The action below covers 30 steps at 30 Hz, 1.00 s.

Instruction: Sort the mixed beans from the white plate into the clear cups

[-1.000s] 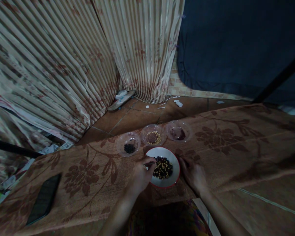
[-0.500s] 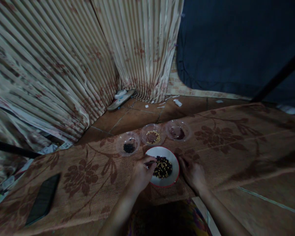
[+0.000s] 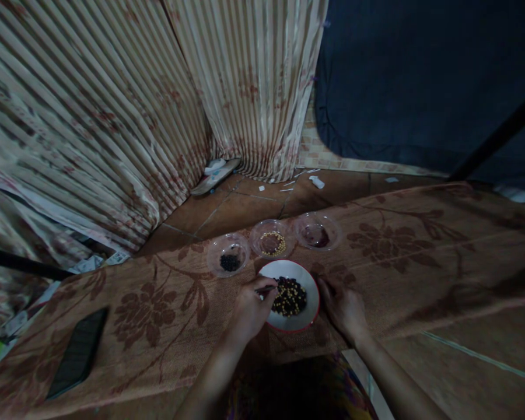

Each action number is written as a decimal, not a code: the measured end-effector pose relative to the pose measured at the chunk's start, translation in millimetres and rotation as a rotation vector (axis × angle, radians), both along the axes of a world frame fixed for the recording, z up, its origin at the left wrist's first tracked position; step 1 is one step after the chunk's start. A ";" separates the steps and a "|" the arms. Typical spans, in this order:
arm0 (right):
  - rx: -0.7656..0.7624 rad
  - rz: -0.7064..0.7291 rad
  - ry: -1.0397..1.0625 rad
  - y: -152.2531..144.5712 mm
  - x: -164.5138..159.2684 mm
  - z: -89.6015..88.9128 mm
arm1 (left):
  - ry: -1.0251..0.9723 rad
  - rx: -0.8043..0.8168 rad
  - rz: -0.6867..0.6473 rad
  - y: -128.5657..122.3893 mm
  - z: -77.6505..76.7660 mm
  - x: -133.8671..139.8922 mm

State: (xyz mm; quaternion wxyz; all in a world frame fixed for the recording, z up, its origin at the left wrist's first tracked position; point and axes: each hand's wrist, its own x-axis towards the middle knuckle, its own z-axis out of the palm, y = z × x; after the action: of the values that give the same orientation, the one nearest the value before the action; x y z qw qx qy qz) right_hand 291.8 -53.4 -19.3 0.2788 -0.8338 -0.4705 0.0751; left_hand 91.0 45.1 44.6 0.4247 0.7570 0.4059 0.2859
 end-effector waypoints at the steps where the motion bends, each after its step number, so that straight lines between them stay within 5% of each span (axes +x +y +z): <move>1: 0.002 0.000 -0.001 -0.1 -0.1 -0.1 | 0.003 0.001 -0.001 -0.1 0.3 -0.3; 30: 0.000 -0.003 0.017 -0.3 -0.7 2.2 | 0.031 0.025 -0.005 -1.0 0.8 -1.3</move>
State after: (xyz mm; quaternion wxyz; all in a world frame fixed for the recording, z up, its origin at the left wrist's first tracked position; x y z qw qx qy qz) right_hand 291.2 -53.7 -17.1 0.2830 -0.8338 -0.4669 0.0818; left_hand 89.7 44.1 45.4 0.4094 0.7678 0.4070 0.2780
